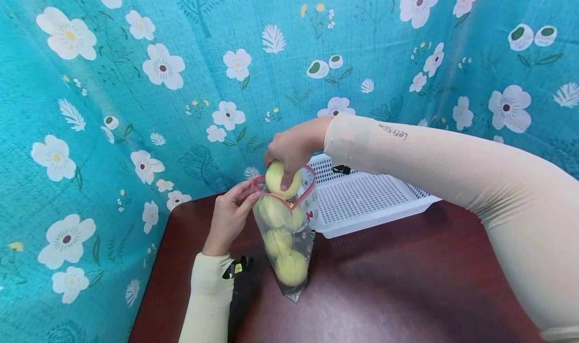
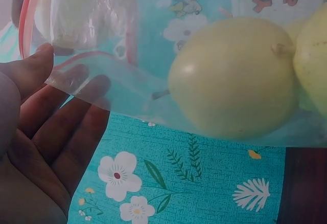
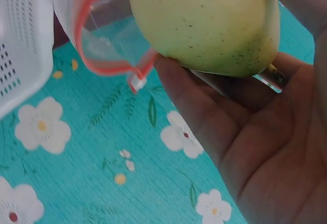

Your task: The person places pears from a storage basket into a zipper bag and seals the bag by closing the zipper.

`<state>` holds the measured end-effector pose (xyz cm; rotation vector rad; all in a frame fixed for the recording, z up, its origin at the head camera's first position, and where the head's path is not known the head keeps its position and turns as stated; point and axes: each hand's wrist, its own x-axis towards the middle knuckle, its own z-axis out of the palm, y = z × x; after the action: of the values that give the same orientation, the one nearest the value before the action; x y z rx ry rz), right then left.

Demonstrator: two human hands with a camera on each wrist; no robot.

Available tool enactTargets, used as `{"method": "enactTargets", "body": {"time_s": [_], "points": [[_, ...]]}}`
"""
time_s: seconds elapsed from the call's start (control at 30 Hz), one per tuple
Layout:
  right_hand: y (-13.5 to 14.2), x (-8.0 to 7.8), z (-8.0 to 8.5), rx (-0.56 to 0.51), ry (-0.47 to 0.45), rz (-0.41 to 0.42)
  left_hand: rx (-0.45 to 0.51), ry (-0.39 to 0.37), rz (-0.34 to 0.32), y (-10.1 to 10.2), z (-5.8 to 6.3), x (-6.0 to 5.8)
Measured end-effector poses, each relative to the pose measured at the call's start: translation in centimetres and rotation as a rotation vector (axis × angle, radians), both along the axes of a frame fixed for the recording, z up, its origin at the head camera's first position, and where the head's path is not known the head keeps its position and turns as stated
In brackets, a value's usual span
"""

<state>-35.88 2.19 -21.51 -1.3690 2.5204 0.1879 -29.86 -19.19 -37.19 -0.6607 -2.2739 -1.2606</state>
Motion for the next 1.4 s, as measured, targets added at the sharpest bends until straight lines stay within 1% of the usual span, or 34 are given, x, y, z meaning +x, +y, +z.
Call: {"method": "enactTargets", "body": {"time_s": [0.23,0.33,0.5,0.63,0.73,0.83,0.93,1.07,1.27,1.4], "points": [[-0.4,-0.5,-2.5,-0.019,-0.058,-0.016,-0.032,-0.008,0.012,-0.7,0.2,0.0],[-0.6,-0.6,-3.6,-0.037,-0.065,-0.006,-0.044,-0.007,0.017,-1.0,0.3,-0.1],[-0.7,-0.8,-5.2,-0.072,-0.081,0.034,-0.062,-0.017,0.011,-1.2,0.4,-0.3],[-0.7,-1.0,-6.0,-0.087,-0.118,0.055,-0.072,-0.022,0.013,-1.2,0.5,-0.4],[-1.0,-1.0,-6.5,-0.077,-0.114,0.070,-0.075,-0.037,0.016,-1.2,0.6,-0.3],[-1.4,-0.9,-7.2,-0.061,-0.099,0.103,-0.077,-0.059,0.027,-1.2,0.6,-0.1],[-1.9,-0.8,-7.9,-0.052,-0.130,0.114,-0.082,-0.072,0.047,-1.3,0.6,0.0],[-2.4,-0.4,-8.4,-0.048,-0.152,0.138,-0.086,-0.069,0.050,-1.3,0.5,-0.1],[-2.5,0.1,-9.0,-0.074,-0.121,0.251,-0.094,-0.055,0.055,-1.4,0.5,-0.1],[-2.3,0.3,-9.6,-0.120,-0.159,0.328,-0.110,-0.049,0.064,-1.5,0.6,0.1]]}}
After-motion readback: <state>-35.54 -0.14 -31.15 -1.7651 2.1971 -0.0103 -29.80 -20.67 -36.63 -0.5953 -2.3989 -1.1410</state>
